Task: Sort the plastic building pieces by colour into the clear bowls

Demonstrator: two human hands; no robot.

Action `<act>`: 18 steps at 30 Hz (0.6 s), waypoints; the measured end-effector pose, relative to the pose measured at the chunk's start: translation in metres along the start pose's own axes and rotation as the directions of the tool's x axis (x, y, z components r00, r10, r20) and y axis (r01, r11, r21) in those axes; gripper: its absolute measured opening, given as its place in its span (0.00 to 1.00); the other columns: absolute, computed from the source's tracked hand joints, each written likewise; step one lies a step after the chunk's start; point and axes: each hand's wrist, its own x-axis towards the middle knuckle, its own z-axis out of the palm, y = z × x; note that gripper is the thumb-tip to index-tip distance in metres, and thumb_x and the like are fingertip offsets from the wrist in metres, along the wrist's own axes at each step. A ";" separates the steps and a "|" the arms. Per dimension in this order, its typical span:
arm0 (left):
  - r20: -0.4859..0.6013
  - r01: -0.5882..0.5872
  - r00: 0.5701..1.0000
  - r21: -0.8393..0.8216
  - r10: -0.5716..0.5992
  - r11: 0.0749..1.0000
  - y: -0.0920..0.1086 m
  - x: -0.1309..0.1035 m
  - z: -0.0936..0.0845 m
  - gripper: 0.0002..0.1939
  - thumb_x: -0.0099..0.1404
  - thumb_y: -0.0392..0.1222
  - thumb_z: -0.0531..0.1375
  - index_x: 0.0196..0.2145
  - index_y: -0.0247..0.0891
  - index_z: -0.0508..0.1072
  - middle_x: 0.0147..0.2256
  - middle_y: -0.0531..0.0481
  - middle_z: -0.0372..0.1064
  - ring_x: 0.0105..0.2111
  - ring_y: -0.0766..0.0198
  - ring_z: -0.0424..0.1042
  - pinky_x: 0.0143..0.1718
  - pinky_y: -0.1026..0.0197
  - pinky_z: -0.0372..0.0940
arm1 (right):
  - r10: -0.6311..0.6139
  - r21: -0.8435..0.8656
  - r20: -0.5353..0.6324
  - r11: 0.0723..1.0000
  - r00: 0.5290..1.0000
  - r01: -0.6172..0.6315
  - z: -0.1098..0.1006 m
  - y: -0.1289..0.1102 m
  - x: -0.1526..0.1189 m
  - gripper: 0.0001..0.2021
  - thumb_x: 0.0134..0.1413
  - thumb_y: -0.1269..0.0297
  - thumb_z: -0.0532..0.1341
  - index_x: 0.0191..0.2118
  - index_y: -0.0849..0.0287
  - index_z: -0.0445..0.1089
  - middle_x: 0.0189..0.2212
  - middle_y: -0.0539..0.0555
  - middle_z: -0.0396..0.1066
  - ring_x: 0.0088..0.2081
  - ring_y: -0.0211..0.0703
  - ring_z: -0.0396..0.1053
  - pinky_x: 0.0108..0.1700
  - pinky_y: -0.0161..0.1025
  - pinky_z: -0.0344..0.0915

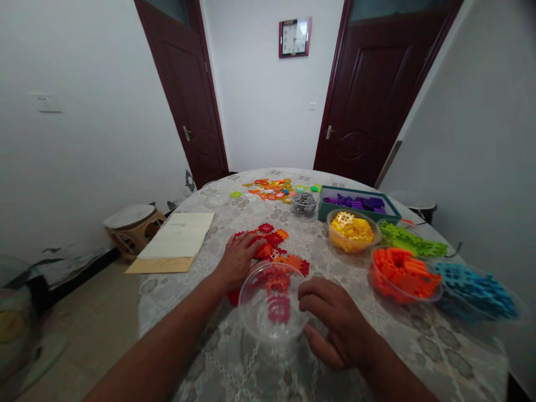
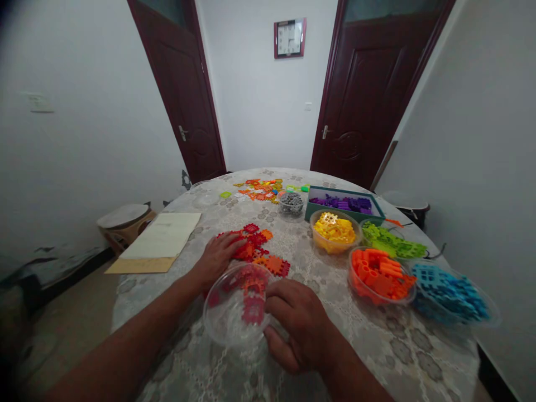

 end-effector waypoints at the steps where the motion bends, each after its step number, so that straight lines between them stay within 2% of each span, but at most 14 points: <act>1: 0.034 -0.016 0.999 0.002 0.016 1.000 0.003 -0.006 0.004 0.33 0.71 0.65 0.60 0.70 0.56 0.68 0.71 0.44 0.62 0.73 0.38 0.53 0.73 0.31 0.43 | 0.008 0.010 -0.003 1.000 1.000 -0.008 0.000 0.001 0.000 0.11 0.56 0.65 0.60 0.45 0.52 0.69 0.41 0.57 0.76 0.40 0.51 0.75 0.42 0.45 0.71; 4: 0.100 -0.005 0.995 0.016 0.003 1.000 0.005 -0.012 0.015 0.37 0.68 0.69 0.62 0.70 0.59 0.68 0.74 0.44 0.57 0.75 0.32 0.48 0.73 0.26 0.38 | 0.015 0.042 0.013 0.999 1.000 -0.016 0.003 0.001 0.000 0.09 0.57 0.64 0.59 0.45 0.52 0.68 0.41 0.57 0.75 0.39 0.50 0.74 0.42 0.45 0.70; 6: 0.119 0.013 0.993 0.015 -0.015 1.000 0.001 -0.005 0.018 0.37 0.68 0.70 0.61 0.70 0.59 0.68 0.74 0.44 0.56 0.75 0.31 0.47 0.72 0.24 0.39 | 0.017 0.056 0.032 0.998 0.999 -0.019 0.006 0.000 0.001 0.08 0.58 0.64 0.59 0.44 0.52 0.68 0.40 0.57 0.75 0.39 0.50 0.74 0.41 0.45 0.70; 13: 0.107 0.058 0.993 -0.050 -0.053 0.997 -0.014 0.049 0.012 0.30 0.70 0.65 0.61 0.64 0.54 0.76 0.71 0.42 0.62 0.72 0.35 0.54 0.71 0.25 0.47 | 0.017 0.061 0.065 0.998 0.998 -0.021 0.015 0.001 -0.002 0.10 0.57 0.63 0.59 0.46 0.52 0.69 0.41 0.58 0.77 0.41 0.51 0.75 0.43 0.46 0.71; 16: 0.109 0.083 0.991 -0.075 -0.075 0.994 -0.014 0.063 0.017 0.30 0.68 0.67 0.61 0.62 0.53 0.77 0.69 0.41 0.64 0.70 0.32 0.56 0.69 0.22 0.47 | 0.053 0.032 -0.004 0.998 0.999 -0.053 0.016 0.007 -0.003 0.10 0.57 0.64 0.60 0.46 0.52 0.69 0.41 0.57 0.77 0.40 0.51 0.75 0.42 0.45 0.72; 18: 0.124 0.090 0.989 -0.089 -0.079 0.992 -0.011 0.064 0.022 0.33 0.67 0.70 0.61 0.63 0.53 0.77 0.69 0.40 0.64 0.70 0.29 0.55 0.69 0.20 0.45 | 0.110 -0.025 -0.098 0.993 0.989 -0.113 0.016 0.014 -0.004 0.09 0.58 0.65 0.61 0.46 0.52 0.70 0.41 0.57 0.76 0.40 0.50 0.75 0.42 0.44 0.72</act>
